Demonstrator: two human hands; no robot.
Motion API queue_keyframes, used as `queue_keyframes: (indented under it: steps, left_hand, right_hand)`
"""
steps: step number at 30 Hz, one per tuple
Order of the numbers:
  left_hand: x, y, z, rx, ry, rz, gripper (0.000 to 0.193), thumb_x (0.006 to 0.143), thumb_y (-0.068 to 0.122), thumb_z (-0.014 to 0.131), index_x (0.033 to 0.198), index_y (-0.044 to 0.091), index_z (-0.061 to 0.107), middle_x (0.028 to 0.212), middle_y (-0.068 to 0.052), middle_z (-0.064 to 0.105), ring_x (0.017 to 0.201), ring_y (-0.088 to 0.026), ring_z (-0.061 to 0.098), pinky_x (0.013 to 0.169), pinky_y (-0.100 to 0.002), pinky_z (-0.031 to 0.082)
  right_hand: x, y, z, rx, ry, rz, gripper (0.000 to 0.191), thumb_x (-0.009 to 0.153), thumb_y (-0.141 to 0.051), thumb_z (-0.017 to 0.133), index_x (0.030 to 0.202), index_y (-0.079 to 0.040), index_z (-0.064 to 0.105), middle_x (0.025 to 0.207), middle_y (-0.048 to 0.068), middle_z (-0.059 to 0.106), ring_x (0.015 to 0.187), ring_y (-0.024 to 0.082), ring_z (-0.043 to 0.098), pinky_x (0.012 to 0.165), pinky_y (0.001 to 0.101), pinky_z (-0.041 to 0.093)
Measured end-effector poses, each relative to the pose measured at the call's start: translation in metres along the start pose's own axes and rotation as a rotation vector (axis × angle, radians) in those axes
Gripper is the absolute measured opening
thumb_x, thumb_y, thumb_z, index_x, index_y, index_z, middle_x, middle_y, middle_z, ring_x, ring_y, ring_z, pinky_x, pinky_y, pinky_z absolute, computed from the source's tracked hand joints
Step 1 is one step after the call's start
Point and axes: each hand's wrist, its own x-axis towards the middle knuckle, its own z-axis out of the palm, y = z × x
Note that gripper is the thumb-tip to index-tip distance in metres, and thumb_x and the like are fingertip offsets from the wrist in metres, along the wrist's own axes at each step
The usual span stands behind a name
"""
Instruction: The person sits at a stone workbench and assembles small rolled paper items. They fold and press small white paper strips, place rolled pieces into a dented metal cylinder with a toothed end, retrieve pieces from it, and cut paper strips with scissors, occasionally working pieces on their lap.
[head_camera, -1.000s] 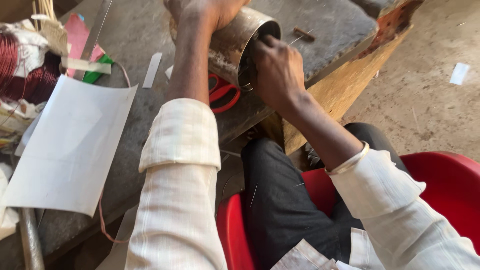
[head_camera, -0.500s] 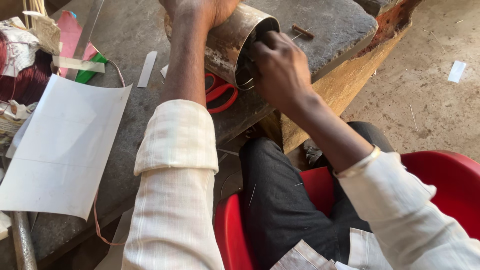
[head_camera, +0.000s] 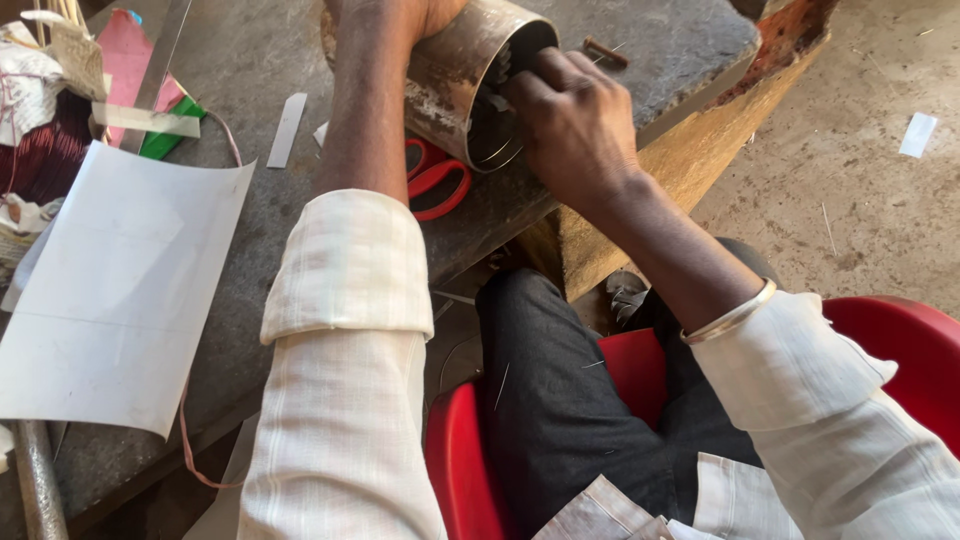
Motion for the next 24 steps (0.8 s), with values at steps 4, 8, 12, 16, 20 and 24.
queue_keyframes:
  steps: [4,8,12,16,20,24]
  left_hand:
    - [-0.006,0.004,-0.005,0.003,-0.004,-0.012,0.026,0.091,0.031,0.071,0.106,0.011,0.074,0.097,-0.006,0.074,0.085,-0.018,0.070,0.077,-0.035,0.059]
    - [-0.014,0.012,-0.013,0.001,-0.006,-0.024,0.024,0.092,0.030,0.072,0.106,0.011,0.074,0.097,-0.006,0.074,0.085,-0.017,0.071,0.077,-0.034,0.059]
    - [-0.027,0.026,-0.021,0.011,-0.009,-0.033,0.022,0.092,0.028,0.072,0.106,0.010,0.074,0.096,-0.005,0.074,0.084,-0.017,0.071,0.076,-0.033,0.059]
    - [-0.036,0.036,-0.029,0.009,-0.006,-0.041,0.021,0.093,0.026,0.072,0.106,0.010,0.074,0.096,-0.005,0.074,0.083,-0.016,0.071,0.075,-0.033,0.060]
    - [-0.027,0.033,-0.024,0.010,-0.001,-0.044,0.019,0.094,0.025,0.072,0.106,0.010,0.074,0.095,-0.005,0.075,0.082,-0.015,0.071,0.075,-0.032,0.060]
    - [-0.002,0.020,-0.010,-0.026,0.017,-0.034,0.017,0.095,0.023,0.072,0.106,0.010,0.074,0.095,-0.004,0.075,0.081,-0.015,0.071,0.074,-0.032,0.061]
  right_hand:
    - [0.000,0.004,0.003,-0.096,0.026,-0.068,0.014,0.092,-0.015,0.080,0.106,-0.012,0.079,0.105,0.005,0.072,0.093,0.021,0.067,0.085,0.0416,0.051]
    - [0.000,0.005,0.003,-0.218,0.053,-0.148,0.011,0.098,-0.014,0.076,0.109,-0.016,0.079,0.103,0.000,0.071,0.095,0.015,0.064,0.093,0.0395,0.044]
    - [0.002,0.009,0.001,-0.230,0.039,-0.228,0.007,0.101,-0.022,0.075,0.106,-0.018,0.078,0.106,0.001,0.071,0.098,0.014,0.063,0.094,0.0384,0.044]
    - [0.007,0.017,-0.004,-0.215,0.074,-0.357,0.014,0.094,-0.022,0.074,0.108,-0.019,0.078,0.110,-0.001,0.069,0.103,0.016,0.064,0.096,0.0371,0.045]
    - [0.007,0.016,-0.003,-0.268,0.075,-0.351,0.010,0.098,-0.025,0.074,0.102,-0.016,0.076,0.110,0.001,0.068,0.103,0.016,0.064,0.096,0.0368,0.046]
    - [0.004,0.018,0.001,-0.188,0.057,-0.250,0.011,0.099,-0.025,0.075,0.105,-0.016,0.074,0.108,0.003,0.069,0.101,0.016,0.064,0.092,0.0374,0.049]
